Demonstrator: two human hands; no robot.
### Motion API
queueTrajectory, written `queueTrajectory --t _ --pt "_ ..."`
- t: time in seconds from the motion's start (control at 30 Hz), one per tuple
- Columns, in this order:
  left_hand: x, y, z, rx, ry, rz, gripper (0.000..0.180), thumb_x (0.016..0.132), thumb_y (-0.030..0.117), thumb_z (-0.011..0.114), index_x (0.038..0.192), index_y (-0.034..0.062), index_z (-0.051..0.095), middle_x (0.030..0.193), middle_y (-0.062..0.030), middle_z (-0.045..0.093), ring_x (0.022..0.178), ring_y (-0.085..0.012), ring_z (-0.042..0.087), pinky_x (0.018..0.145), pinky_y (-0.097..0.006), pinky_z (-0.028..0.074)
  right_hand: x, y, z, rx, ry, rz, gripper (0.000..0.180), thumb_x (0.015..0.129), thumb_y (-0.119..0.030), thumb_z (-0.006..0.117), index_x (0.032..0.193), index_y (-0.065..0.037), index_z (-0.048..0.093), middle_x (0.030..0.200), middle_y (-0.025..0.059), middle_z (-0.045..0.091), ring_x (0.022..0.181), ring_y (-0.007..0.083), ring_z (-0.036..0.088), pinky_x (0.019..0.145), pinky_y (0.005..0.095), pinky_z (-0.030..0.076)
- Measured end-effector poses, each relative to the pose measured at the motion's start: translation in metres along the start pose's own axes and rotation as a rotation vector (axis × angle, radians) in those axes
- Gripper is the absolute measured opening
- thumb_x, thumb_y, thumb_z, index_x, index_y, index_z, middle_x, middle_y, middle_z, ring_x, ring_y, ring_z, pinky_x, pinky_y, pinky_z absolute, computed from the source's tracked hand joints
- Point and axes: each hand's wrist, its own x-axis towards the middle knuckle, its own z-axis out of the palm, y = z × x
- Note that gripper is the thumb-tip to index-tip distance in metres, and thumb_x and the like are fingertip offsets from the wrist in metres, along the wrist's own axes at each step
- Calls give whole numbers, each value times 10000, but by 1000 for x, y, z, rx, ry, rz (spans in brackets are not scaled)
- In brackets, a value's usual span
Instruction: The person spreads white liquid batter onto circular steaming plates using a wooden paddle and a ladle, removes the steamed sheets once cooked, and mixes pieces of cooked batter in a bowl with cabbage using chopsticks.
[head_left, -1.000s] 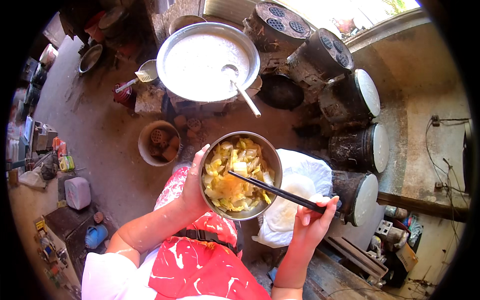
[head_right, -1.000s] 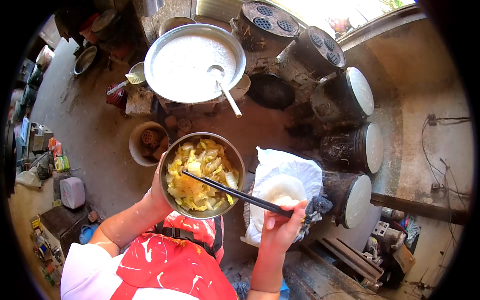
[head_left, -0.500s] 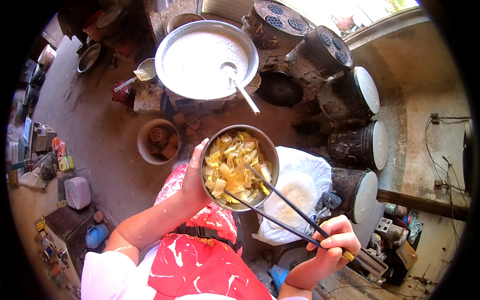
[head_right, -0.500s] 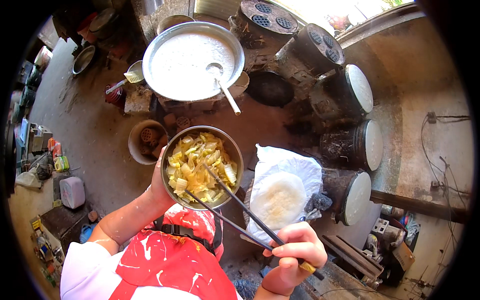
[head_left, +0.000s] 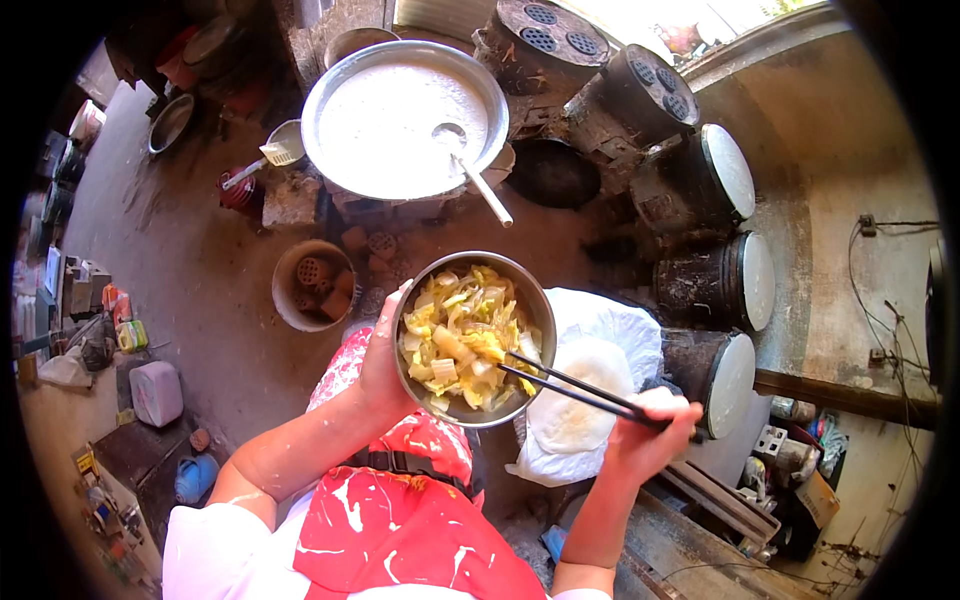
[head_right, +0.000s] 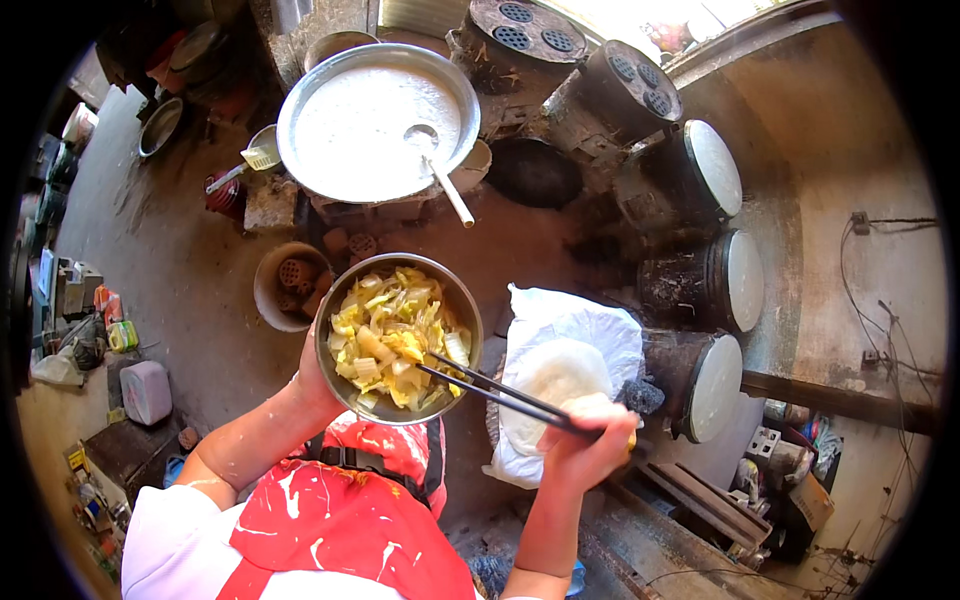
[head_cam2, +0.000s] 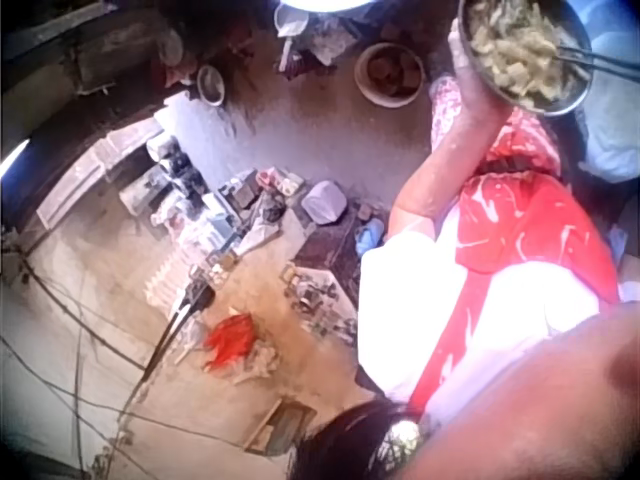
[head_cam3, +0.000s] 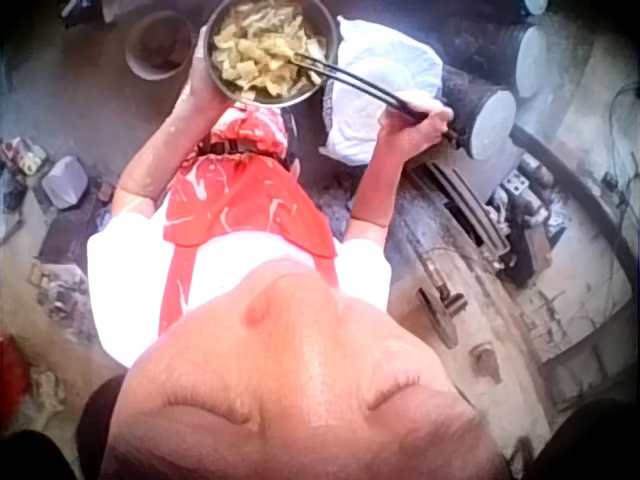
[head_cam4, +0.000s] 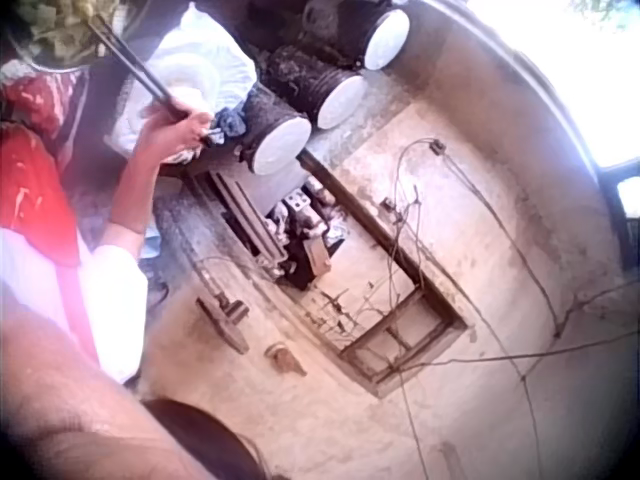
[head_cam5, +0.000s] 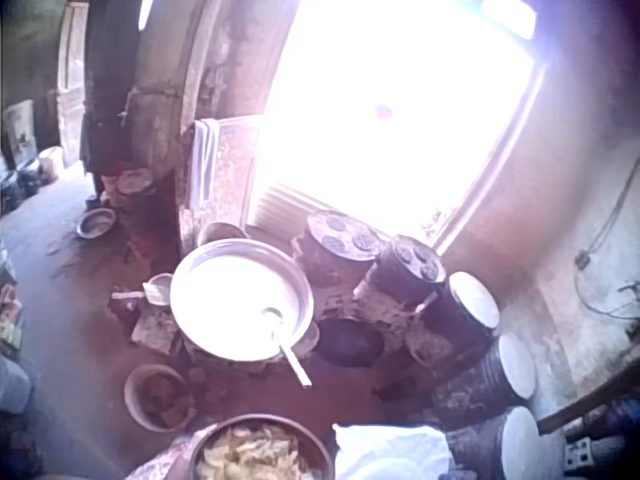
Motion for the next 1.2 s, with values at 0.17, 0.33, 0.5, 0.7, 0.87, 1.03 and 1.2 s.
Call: queueTrajectory --t 0.17,0.33,0.5,0.7,0.87,1.03,1.2 --pt "3 0 0 42 -14 -29 470 930 428 288 1228 98 441 1229 -77 502 1101 -222 506 963 -370 395 6 33 -5 487 107 300 354 958 -317 358 806 -82 576 670 18 587 370 115 376 376 239 327" --pt "8 -2 -3 32 -14 -6 470 934 417 280 1226 86 442 1225 -83 506 1106 -222 504 962 -369 398 19 16 4 558 148 346 416 963 -338 341 731 -78 569 603 16 551 362 97 334 387 224 283" --pt "9 0 0 11 -49 -39 478 936 417 276 1232 77 436 1234 -89 500 1110 -227 502 965 -372 396 35 -10 4 589 47 261 422 964 -344 334 701 -65 510 581 34 466 362 95 317 329 202 283" --pt "9 -2 3 5 -54 -12 502 934 432 270 1253 75 418 1257 -99 481 1118 -243 497 971 -389 392 51 -48 14 615 18 177 433 965 -347 336 695 -54 506 562 43 431 329 100 303 320 194 274" --pt "-4 -1 16 -15 -52 -81 544 922 467 264 1285 82 393 1302 -107 443 1167 -267 459 1008 -412 350 52 -64 11 640 -91 139 445 976 -338 298 689 -50 479 548 44 413 325 107 300 366 254 268" --pt "-41 -1 22 -113 -13 -287 579 917 489 270 1340 97 323 1365 -101 367 1223 -258 403 1037 -430 302 35 -52 11 551 -98 224 474 977 -366 258 680 -70 479 516 52 429 284 119 307 354 250 279" --pt "-66 0 32 50 -268 -126 516 922 301 432 1345 63 259 1364 -118 338 1200 -234 421 993 -387 375 21 -65 13 584 -53 265 480 978 -369 241 682 -79 483 520 64 451 286 120 345 342 231 295"
